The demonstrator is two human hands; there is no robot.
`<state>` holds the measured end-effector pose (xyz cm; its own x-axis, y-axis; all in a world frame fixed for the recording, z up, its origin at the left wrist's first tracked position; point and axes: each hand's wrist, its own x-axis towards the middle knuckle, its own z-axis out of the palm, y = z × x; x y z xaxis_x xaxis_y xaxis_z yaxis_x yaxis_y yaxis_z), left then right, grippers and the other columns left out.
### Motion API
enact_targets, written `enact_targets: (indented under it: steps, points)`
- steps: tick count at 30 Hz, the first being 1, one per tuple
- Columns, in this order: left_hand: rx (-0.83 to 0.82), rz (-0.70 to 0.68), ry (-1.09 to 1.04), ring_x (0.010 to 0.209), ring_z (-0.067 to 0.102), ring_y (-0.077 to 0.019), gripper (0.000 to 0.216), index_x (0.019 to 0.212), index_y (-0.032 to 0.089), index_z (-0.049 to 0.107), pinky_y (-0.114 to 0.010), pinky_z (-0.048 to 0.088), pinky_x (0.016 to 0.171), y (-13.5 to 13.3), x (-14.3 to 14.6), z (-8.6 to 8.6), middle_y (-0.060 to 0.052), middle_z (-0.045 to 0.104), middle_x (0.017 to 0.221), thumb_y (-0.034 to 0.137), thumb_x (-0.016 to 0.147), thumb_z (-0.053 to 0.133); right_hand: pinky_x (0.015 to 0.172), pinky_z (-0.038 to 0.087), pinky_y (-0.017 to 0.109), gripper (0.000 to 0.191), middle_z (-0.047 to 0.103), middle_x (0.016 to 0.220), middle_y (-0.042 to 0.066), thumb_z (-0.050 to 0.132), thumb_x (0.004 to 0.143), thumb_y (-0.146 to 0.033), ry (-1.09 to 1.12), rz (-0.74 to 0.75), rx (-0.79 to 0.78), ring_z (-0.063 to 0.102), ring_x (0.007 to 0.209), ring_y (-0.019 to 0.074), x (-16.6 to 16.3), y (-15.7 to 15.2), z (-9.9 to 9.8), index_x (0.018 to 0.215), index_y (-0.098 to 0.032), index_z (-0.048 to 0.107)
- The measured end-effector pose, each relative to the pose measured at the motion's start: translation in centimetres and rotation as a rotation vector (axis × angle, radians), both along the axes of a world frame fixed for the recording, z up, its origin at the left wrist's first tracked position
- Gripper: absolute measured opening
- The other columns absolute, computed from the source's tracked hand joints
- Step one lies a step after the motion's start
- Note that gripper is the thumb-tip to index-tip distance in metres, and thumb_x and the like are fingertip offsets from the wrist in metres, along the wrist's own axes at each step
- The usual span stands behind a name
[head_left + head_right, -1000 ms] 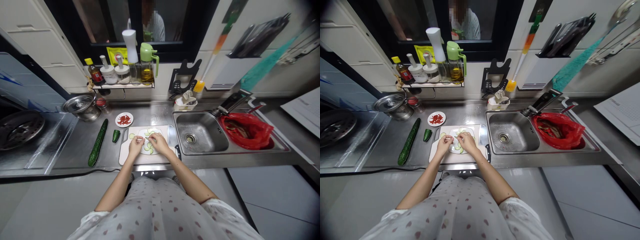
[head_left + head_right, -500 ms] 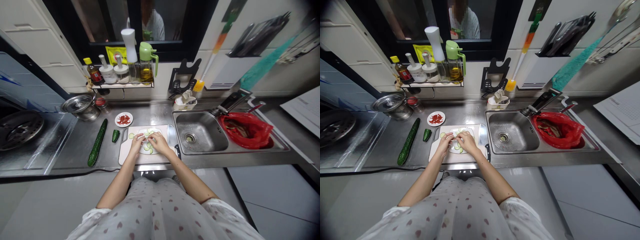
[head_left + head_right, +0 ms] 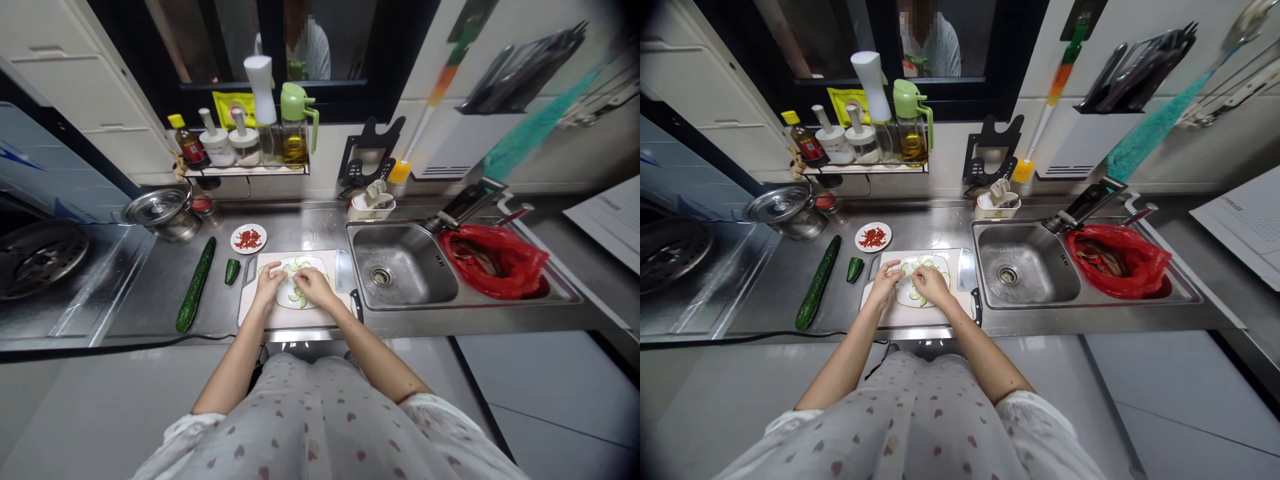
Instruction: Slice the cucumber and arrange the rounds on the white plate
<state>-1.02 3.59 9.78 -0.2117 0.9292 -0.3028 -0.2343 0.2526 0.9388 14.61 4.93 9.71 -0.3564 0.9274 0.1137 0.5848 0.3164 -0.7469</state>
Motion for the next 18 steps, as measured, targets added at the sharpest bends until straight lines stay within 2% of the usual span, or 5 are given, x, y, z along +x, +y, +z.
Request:
enact_targets:
  steps: [12, 18]
  points:
    - [0.047, 0.0, 0.064, 0.065, 0.056, -0.0095, 0.05, 0.098, 0.017, 0.059, -0.024, 0.042, 0.069, 0.6, -1.0, -1.2, 0.004, 0.058, 0.067, 0.031, 0.053, 0.075, 0.065, 0.039, 0.021, 0.016, 0.068, 0.074, 0.0, 0.053, 0.084, -0.024, 0.02, -0.018, -0.162, 0.056, 0.067, 0.0115, -1.1, 0.7, -1.2, 0.078, -0.018, 0.066]
    - [0.063, -0.02, 0.107, 0.061, 0.055, -0.0091, 0.047, 0.097, 0.016, 0.059, -0.023, 0.042, 0.067, 1.2, -1.4, -2.5, 0.003, 0.058, 0.065, 0.029, 0.054, 0.075, 0.063, 0.039, 0.021, 0.016, 0.069, 0.075, 0.0, 0.053, 0.083, -0.023, -0.055, -0.048, -0.208, 0.059, 0.069, 0.012, -1.7, 1.3, -2.4, 0.077, -0.018, 0.067]
